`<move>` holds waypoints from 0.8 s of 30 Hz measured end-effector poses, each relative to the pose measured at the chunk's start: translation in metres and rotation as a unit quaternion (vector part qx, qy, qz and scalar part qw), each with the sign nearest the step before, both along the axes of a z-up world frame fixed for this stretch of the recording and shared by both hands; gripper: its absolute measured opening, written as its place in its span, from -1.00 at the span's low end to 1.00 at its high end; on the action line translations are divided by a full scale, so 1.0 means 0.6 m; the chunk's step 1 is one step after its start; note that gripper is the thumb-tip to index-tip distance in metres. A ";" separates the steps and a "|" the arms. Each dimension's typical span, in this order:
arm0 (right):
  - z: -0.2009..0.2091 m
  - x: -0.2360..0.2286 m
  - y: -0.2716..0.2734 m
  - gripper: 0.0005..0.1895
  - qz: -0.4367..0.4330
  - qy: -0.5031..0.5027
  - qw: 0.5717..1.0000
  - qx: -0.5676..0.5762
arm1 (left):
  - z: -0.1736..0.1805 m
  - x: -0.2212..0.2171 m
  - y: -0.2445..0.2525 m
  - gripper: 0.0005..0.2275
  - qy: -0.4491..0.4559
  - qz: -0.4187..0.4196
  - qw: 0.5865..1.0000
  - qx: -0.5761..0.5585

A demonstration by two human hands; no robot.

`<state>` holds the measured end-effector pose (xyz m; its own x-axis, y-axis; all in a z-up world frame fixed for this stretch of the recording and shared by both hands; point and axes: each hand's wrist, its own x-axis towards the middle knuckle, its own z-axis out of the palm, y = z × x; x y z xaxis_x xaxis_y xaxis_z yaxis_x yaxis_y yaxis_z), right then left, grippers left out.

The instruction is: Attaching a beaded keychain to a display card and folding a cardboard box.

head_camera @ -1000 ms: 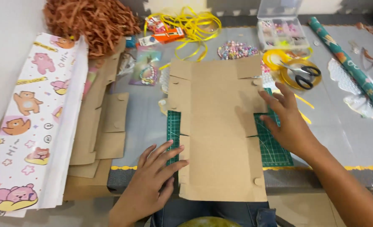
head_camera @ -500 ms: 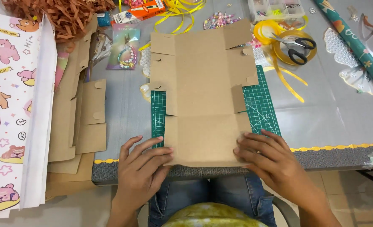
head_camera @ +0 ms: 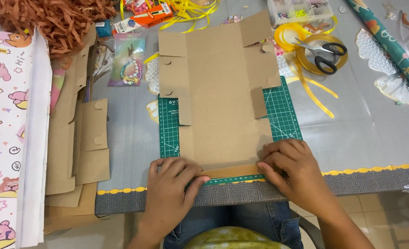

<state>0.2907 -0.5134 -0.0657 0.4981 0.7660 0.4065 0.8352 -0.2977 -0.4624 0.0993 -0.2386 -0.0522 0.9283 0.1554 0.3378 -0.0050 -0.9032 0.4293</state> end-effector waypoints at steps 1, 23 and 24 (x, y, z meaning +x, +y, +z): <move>-0.003 -0.009 0.000 -0.88 -0.003 0.002 1.000 -0.001 | -0.011 0.000 0.001 -0.82 0.002 -0.003 1.000 -0.001; 0.016 -0.115 0.066 -0.52 0.087 -0.162 0.983 -0.018 | -0.042 -0.033 -0.051 -0.85 -0.170 0.003 0.976 0.135; 0.018 -0.122 0.068 -0.44 0.097 -0.157 0.983 -0.023 | -0.063 -0.038 -0.057 -0.62 -0.098 -0.055 0.989 0.100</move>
<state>0.2178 -0.4724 -0.0551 0.1972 0.8549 0.4799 0.9775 -0.1340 -0.1630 0.0763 -0.2728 -0.0899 0.8493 -0.0305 0.5270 -0.1724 -0.9596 0.2223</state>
